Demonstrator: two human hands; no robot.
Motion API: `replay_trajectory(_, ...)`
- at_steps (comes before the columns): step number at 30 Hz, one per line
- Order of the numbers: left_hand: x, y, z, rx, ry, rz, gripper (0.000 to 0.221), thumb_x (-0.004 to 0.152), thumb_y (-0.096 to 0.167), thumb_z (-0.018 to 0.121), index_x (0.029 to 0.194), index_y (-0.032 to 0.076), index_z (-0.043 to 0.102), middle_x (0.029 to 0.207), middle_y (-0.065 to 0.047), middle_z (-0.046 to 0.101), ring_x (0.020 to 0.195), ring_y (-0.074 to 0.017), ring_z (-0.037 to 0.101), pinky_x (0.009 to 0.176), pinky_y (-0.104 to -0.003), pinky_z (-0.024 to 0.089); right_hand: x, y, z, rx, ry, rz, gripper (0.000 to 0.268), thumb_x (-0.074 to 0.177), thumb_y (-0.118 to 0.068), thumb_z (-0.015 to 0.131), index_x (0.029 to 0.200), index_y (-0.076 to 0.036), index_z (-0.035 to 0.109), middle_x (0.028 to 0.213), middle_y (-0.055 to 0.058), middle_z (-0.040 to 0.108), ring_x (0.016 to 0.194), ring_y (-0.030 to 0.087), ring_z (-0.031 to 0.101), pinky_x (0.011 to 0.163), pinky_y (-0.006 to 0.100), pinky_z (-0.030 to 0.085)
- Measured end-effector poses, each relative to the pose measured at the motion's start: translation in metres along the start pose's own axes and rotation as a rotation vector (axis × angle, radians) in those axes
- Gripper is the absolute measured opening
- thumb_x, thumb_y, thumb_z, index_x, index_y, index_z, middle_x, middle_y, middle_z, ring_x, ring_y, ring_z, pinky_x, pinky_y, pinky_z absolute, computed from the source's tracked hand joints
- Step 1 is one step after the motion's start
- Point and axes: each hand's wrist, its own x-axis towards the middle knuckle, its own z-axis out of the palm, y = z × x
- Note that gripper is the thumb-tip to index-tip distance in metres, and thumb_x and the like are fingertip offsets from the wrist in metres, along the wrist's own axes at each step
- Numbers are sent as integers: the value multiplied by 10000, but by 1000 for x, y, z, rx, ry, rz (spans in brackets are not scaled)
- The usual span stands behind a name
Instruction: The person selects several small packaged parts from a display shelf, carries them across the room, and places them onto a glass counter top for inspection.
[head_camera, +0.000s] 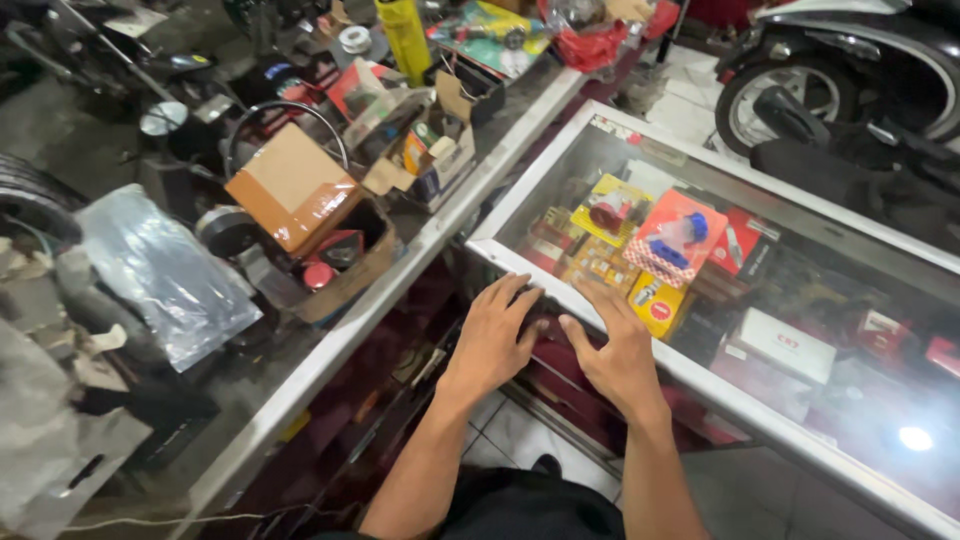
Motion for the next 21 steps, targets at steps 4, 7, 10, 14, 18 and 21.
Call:
replay_trajectory(4, 14, 6, 11, -26, -32, 37, 454, 818, 137, 782, 1242, 43, 652, 1349, -181, 612, 1296, -392, 555, 1089, -480, 443, -2, 8, -9, -28, 21, 26, 449, 870, -130, 758, 1297, -27, 659, 1294, 189, 681, 1225, 361, 644, 1047, 414, 489)
replay_trajectory(7, 27, 8, 12, -44, -51, 71, 489, 808, 115, 770, 1275, 49, 638, 1353, -185, 607, 1290, -397, 548, 1080, -485, 440, 0, 8, -16, -23, 28, 124, 456, 866, -139, 751, 1304, -47, 660, 1280, 175, 689, 1166, 337, 673, 1021, 401, 509)
replay_trajectory(10, 39, 6, 16, -68, -58, 118, 508, 817, 101, 764, 1303, 56, 621, 1362, -183, 599, 1296, -396, 547, 1090, -485, 440, 2, 10, -17, -66, 65, 100, 470, 866, -131, 754, 1316, -40, 658, 1291, 180, 690, 1191, 348, 664, 1028, 411, 505)
replay_trajectory(14, 52, 1, 17, -166, -99, 142, 529, 828, 97, 769, 1329, 61, 607, 1365, -177, 590, 1301, -401, 545, 1081, -482, 449, 6, 11, -16, -106, 104, 91, 451, 870, -129, 766, 1296, -26, 658, 1305, 182, 687, 1211, 352, 658, 1027, 412, 509)
replay_trajectory(18, 69, -3, 20, -164, -110, 194, 559, 793, 87, 775, 1322, 41, 600, 1348, -190, 581, 1280, -421, 537, 1059, -503, 442, 15, 9, -14, -132, 140, 99, 458, 871, -120, 758, 1306, -22, 654, 1308, 178, 684, 1228, 346, 656, 1041, 409, 508)
replay_trajectory(21, 81, -11, 18, -191, -122, 217, 511, 798, 88, 770, 1284, 51, 617, 1336, -188, 588, 1268, -416, 551, 1048, -499, 456, 21, 6, -9, -157, 154, 111, 457, 872, -118, 763, 1307, -28, 654, 1310, 172, 683, 1227, 347, 654, 1046, 410, 507)
